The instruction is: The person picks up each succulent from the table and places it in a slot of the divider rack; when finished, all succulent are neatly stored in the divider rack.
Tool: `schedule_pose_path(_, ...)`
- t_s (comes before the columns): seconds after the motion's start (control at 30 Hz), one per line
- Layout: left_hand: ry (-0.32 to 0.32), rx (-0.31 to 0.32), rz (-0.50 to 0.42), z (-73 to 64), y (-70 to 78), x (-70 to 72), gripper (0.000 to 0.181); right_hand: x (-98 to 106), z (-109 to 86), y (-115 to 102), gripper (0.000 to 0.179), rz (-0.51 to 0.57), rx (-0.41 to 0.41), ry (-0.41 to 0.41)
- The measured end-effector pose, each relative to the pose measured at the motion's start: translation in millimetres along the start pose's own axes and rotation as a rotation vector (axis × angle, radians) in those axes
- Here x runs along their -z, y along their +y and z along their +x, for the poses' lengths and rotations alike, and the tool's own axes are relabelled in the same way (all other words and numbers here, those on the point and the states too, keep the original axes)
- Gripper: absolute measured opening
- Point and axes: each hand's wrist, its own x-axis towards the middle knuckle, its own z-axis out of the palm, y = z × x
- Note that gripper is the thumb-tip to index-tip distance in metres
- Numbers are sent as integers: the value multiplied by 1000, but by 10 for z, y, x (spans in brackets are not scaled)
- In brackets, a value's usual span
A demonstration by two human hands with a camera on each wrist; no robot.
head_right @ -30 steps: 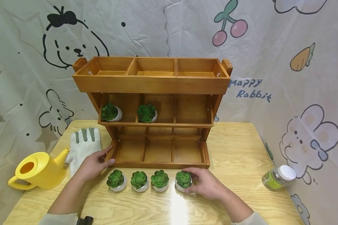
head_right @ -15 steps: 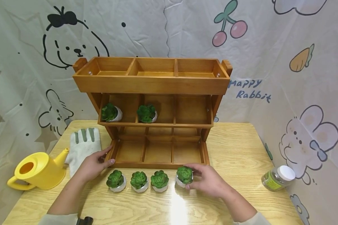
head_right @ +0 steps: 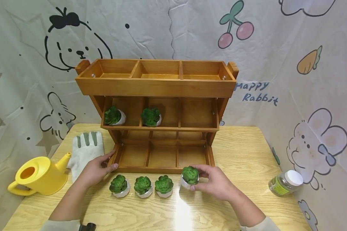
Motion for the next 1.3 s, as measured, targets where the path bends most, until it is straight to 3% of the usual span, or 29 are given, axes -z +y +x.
schedule_pose_path(1.3,-4,15,-3,1,14,5,70,365,149,-418,60,-56,123,134)
